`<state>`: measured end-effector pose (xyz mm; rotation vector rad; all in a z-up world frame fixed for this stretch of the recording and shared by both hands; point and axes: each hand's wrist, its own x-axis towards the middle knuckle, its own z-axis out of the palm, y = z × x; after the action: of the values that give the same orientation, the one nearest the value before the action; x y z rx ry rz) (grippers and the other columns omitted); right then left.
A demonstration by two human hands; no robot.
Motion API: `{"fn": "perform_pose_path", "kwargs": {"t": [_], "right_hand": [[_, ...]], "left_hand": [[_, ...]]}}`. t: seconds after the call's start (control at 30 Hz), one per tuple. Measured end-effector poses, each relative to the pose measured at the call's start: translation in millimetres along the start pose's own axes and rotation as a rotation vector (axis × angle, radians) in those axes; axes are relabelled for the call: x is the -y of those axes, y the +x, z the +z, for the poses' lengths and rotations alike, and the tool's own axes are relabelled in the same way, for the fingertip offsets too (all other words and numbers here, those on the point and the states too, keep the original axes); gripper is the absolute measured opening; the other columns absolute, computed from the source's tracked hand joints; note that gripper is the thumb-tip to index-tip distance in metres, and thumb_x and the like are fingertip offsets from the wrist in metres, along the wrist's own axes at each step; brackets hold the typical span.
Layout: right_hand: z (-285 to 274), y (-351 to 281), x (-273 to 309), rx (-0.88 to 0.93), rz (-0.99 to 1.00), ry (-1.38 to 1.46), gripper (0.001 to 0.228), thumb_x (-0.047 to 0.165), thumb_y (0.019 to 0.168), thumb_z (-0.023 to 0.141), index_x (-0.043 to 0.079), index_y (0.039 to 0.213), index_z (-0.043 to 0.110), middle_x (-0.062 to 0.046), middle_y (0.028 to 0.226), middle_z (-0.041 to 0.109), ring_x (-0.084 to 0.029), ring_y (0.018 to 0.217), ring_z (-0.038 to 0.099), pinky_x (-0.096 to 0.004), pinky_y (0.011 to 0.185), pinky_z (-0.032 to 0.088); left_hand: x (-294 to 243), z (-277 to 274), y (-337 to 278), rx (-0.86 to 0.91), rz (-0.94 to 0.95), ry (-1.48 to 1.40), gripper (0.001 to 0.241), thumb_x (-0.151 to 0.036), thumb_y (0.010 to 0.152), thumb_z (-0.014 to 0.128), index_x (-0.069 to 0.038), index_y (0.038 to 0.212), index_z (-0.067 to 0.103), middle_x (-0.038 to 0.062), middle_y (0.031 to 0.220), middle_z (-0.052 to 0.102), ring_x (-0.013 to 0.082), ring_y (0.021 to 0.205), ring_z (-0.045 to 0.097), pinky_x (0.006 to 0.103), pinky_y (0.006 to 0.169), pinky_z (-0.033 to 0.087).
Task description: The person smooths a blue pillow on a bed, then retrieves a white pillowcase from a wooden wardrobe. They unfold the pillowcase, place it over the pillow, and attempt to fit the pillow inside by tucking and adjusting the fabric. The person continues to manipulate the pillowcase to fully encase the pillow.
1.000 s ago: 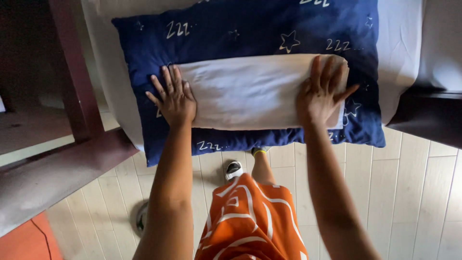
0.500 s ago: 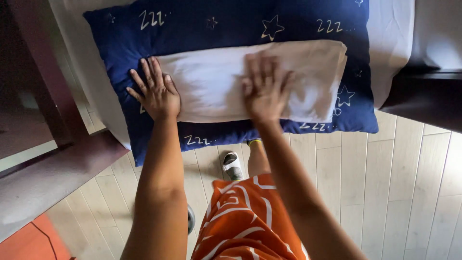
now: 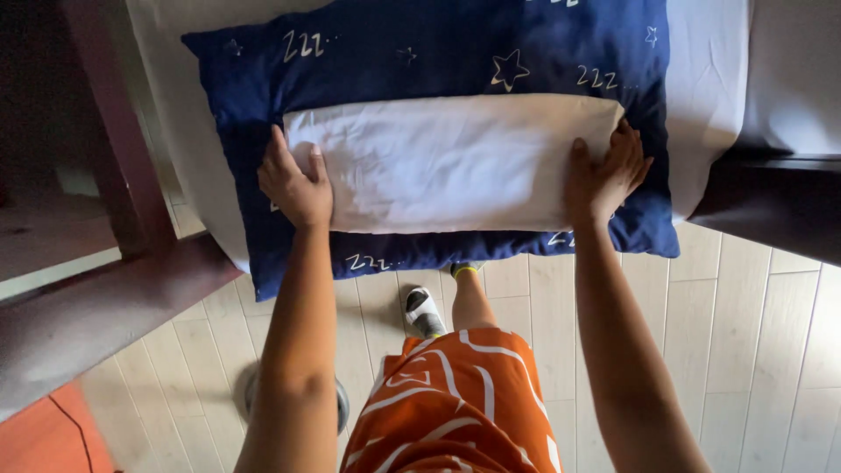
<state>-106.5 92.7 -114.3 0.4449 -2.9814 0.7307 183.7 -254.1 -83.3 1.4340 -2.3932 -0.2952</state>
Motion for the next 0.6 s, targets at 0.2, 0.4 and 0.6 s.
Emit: {"fn": "perform_pose_path", "kwargs": {"t": [0.2, 0.4, 0.6], "right_hand": [[-16, 3, 1, 0.105, 0.057, 0.505, 0.053, 0.023, 0.086, 0.086, 0.007, 0.131, 0.061, -0.012, 0.130, 0.068, -0.034, 0.124, 0.061, -0.049, 0.114, 0.047], [-67, 44, 28, 0.341, 0.501, 0.925, 0.066, 0.011, 0.077, 0.088, 0.007, 0.138, 0.062, -0.008, 0.124, 0.074, -0.028, 0.121, 0.068, -0.042, 0.111, 0.051], [-95, 38, 26, 0.319, 0.169, 0.874, 0.048, 0.017, 0.086, 0.077, 0.013, 0.132, 0.068, -0.009, 0.128, 0.071, -0.028, 0.125, 0.065, -0.045, 0.114, 0.050]], "left_hand": [[11, -47, 25, 0.321, -0.185, -0.654, 0.069, -0.031, 0.091, 0.084, 0.004, 0.141, 0.054, 0.025, 0.133, 0.061, 0.0387, 0.122, 0.061, 0.0438, 0.103, 0.047], [-12, -87, 66, 0.690, -0.288, -0.957, 0.045, -0.016, 0.078, 0.085, -0.004, 0.119, 0.069, 0.008, 0.115, 0.076, 0.0216, 0.107, 0.072, 0.0357, 0.101, 0.053], [13, -142, 96, 0.357, -0.040, -1.411, 0.034, -0.001, 0.088, 0.091, -0.002, 0.115, 0.071, 0.010, 0.120, 0.073, 0.0230, 0.115, 0.069, 0.0386, 0.116, 0.051]]}}
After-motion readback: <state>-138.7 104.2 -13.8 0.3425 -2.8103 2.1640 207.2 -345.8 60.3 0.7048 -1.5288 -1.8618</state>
